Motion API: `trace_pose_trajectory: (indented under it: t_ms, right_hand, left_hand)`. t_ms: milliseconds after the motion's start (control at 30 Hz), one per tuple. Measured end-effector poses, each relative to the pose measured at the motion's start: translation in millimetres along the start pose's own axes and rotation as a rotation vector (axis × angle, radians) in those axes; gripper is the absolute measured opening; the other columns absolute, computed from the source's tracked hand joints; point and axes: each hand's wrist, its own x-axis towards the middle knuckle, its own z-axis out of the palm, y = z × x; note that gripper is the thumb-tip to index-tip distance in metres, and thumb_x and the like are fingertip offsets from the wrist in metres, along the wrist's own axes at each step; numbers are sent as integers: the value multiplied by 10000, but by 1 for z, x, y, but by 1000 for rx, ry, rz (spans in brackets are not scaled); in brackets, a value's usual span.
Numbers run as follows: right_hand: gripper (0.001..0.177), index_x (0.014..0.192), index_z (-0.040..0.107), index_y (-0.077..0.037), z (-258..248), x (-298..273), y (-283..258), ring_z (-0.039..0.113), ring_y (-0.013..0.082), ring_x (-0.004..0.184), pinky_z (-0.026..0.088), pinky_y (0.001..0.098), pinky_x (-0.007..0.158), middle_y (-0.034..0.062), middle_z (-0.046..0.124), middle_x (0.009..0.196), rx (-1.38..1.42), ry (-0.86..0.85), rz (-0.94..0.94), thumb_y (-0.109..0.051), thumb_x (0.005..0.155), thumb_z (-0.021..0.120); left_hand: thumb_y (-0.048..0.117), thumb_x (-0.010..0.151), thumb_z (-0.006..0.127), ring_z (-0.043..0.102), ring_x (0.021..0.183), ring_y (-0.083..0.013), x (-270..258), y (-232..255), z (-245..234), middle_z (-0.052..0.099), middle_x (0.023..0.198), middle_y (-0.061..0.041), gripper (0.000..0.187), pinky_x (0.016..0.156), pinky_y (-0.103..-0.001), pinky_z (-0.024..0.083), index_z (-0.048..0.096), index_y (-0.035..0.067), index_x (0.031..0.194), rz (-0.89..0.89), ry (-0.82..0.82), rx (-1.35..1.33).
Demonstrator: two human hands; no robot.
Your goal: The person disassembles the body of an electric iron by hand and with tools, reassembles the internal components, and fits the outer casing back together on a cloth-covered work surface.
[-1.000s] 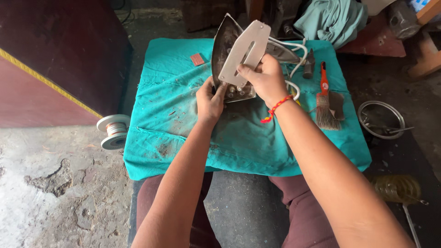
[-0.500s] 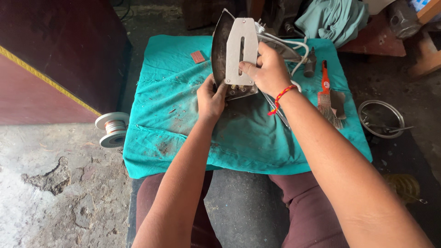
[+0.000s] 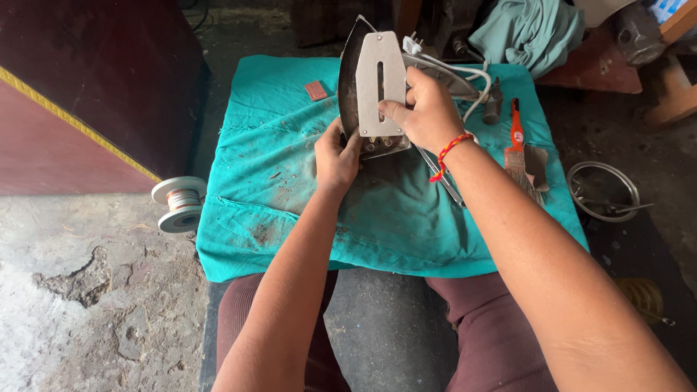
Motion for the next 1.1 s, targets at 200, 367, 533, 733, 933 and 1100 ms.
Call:
trace_pose_trajectory:
  t_ms: [200,367,533,733,933,1100]
  right_hand:
    - [359,1229,631,-30,-1,2,2,647,145,662,486,307,606,137,740,805,-84,-12,46,-83,903,773]
    - [388,1244,616,-21,-3,7,9,676,120,675,501,287,608,110,756,819,-37,-29,-1,-64,890,770]
    - [393,1259,596,-15,-3,9,15,728,93,767,545,269,663,84,773,907,56,-43,-91,-60,903,755]
    - [393,1261,603,-24,-6,10,14,654,107,663,490,285,603,79,736,812,13,-55,-50,-79,906,762]
    - [367,1221,606,-19,-5,10,15,646,87,662,495,286,602,64,728,791,-18,-57,-52,-94,904,777]
    - [349,1183,618,-31,-6,8,7,609,110,615,478,311,583,90,693,717,-111,-51,-35,-123,895,792]
  left_hand:
    - [153,994,667,552,564,-52,0,-2,-1,656,752,1,209,476,-247,466,690,36,1166,-17,13,5]
    - [151,992,659,551,585,-42,0,-4,0,672,787,12,264,489,-240,458,677,44,1232,18,0,-19]
    - [160,994,657,544,577,-43,-1,2,-1,653,764,13,290,490,-240,464,671,56,1264,-1,-14,14]
    - [154,995,651,542,569,-45,-1,2,-1,638,747,19,265,486,-243,463,674,50,1238,-27,-5,16]
    - [151,1000,652,537,570,-46,-1,-2,0,632,740,16,228,485,-243,455,680,39,1196,4,-5,12]
    - [156,998,652,534,564,-44,-1,-1,0,632,739,17,221,476,-241,451,681,41,1185,-16,3,2]
